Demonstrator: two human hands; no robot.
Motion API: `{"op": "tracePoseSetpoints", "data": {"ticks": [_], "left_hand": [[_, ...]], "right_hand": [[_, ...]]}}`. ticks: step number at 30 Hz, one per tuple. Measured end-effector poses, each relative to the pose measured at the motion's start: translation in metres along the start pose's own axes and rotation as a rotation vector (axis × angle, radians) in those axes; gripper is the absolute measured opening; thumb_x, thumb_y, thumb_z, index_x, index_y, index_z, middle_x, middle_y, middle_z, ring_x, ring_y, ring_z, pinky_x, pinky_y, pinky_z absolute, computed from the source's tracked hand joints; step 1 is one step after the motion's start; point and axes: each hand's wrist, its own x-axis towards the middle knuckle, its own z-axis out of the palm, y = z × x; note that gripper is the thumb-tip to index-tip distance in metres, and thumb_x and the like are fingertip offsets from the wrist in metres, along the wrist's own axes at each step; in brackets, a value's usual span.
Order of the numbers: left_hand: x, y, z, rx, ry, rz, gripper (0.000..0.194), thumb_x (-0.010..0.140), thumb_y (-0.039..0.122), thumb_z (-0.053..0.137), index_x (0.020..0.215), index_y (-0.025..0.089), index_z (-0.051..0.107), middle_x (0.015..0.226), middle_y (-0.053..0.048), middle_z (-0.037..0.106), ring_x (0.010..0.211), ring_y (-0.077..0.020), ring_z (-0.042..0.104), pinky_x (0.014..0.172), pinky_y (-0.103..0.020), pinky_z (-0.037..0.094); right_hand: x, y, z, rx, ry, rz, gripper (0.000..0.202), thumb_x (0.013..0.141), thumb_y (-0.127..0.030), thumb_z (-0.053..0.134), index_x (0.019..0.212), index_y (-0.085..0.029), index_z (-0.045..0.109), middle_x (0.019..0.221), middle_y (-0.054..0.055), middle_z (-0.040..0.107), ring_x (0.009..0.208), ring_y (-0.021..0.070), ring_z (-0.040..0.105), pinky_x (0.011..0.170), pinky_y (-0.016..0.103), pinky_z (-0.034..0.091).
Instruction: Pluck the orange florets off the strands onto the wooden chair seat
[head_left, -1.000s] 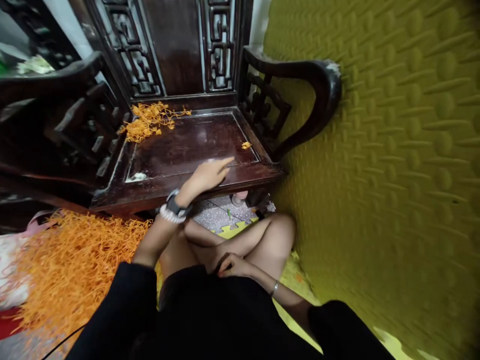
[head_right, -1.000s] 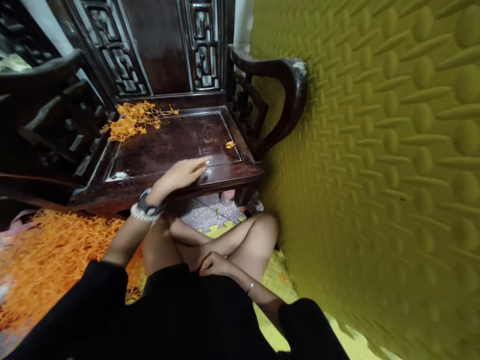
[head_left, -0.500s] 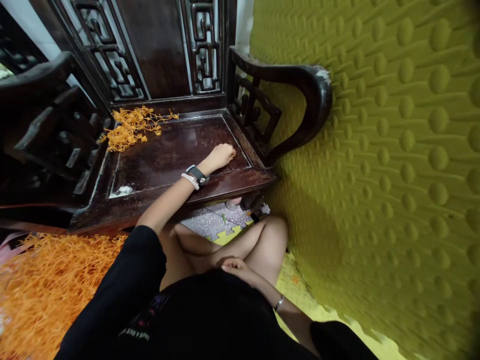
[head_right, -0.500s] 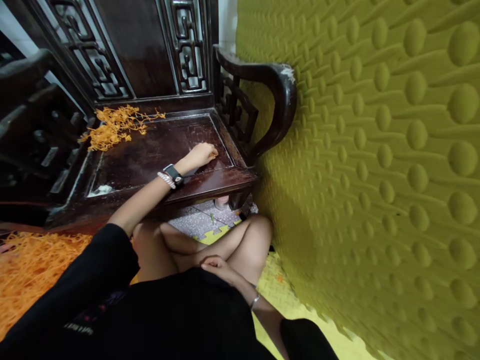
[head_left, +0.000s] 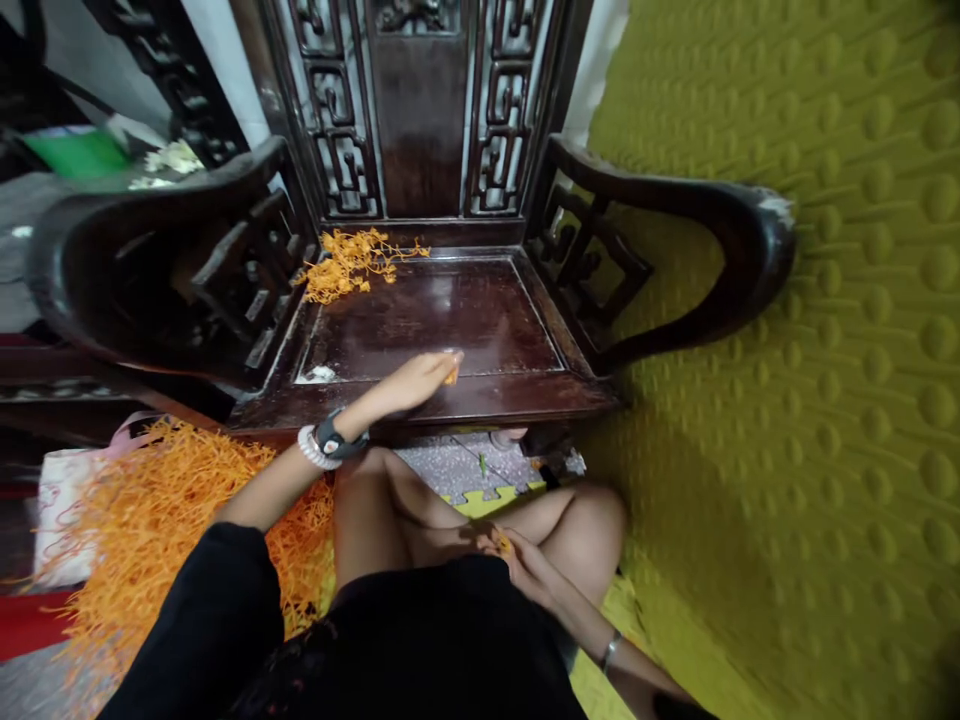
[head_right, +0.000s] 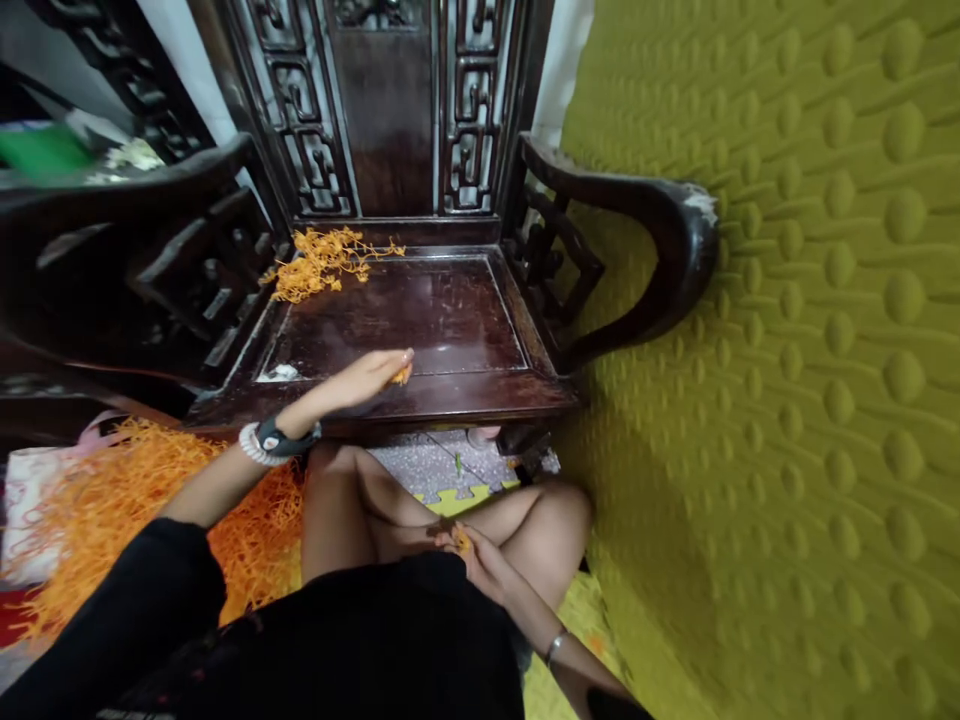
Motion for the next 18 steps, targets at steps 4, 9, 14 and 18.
{"op": "tracePoseSetpoints", "data": {"ticks": [4,9,14,18], "left_hand": [[-0.031,0.017,0.012,-0.001,0.121,-0.065,0.040,0.098,0.048,0.024,0.079,0.021,0.046,0.069,0.001,0.052,0.067,-0.0157,0.052,0.068,-0.029,0.041],[-0.056,0.051,0.045,0.124,0.350,0.139,0.033,0.099,0.038,0.027,0.098,0.018,0.053,0.099,-0.008,0.059,0.095,-0.0210,0.056,0.090,-0.039,0.044],[-0.073,0.049,0.060,0.314,0.243,0.239,0.050,0.100,0.037,0.026,0.145,0.018,0.030,0.156,-0.016,0.021,0.145,-0.0308,0.014,0.114,-0.064,0.008],[-0.087,0.040,0.039,0.128,0.201,0.242,0.072,0.099,0.043,0.029,0.151,0.020,-0.015,0.158,-0.014,-0.016,0.147,-0.0308,-0.008,0.117,-0.058,0.009]], "right_hand": [[0.018,-0.055,0.015,-0.116,0.060,-0.141,0.053,0.069,-0.065,0.069,0.048,-0.017,0.059,0.043,-0.001,0.049,0.042,0.0094,0.042,0.046,0.024,0.042],[0.035,-0.130,0.080,0.009,0.151,-0.403,0.061,0.073,-0.079,0.051,0.066,-0.020,0.060,0.073,0.002,0.064,0.066,0.0154,0.058,0.059,0.027,0.050],[0.048,-0.148,0.142,0.176,0.279,-0.424,0.047,0.062,-0.063,0.075,0.083,-0.022,0.064,0.081,0.000,0.064,0.076,0.0153,0.059,0.066,0.025,0.050],[0.054,-0.171,0.155,-0.043,0.025,-0.490,0.043,0.074,-0.053,0.071,0.060,-0.020,0.048,0.052,-0.007,0.040,0.043,0.0069,0.031,0.042,0.022,0.028]]}}
